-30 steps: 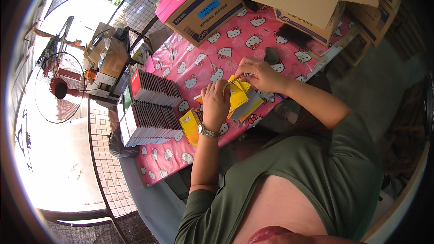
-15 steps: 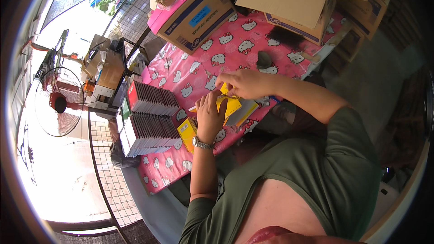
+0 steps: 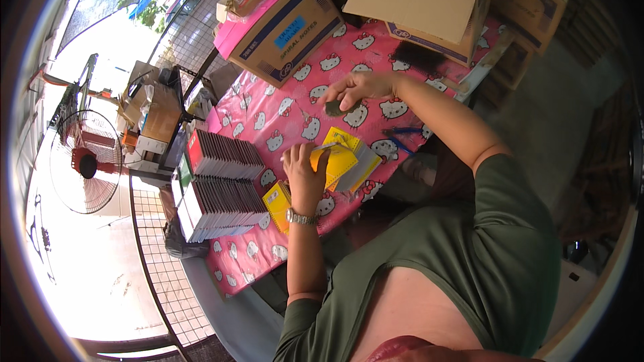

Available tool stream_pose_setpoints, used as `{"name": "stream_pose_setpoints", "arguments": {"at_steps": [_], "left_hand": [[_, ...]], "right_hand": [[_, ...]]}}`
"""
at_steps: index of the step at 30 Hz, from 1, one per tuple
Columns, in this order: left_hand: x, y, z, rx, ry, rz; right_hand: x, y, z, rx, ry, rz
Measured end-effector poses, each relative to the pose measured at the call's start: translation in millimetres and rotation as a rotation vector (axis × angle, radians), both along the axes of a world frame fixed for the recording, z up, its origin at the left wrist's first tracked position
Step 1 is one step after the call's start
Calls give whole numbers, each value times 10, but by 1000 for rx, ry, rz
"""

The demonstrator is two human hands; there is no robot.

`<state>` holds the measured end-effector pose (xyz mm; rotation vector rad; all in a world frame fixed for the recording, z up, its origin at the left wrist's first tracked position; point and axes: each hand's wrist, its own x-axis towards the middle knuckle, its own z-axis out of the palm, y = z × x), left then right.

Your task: The person assembles notebooks by threading a spiral coil through pre-punched holes in the covers and pages, then trims the excess wire with pliers.

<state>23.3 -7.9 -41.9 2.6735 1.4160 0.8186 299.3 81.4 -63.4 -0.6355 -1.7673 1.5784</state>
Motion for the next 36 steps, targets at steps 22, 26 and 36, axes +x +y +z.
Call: {"name": "stream_pose_setpoints", "arguments": {"at_steps": [22, 26, 36], "left_hand": [[-83, 180, 137, -341, -241, -42], [-125, 221, 79, -372, -300, -109], [-121, 278, 79, -441, -366, -120]], "right_hand": [[-276, 22, 510, -94, -317, 314], [-289, 87, 431, -164, -97, 362], [-379, 78, 501, -150, -85, 378]]}}
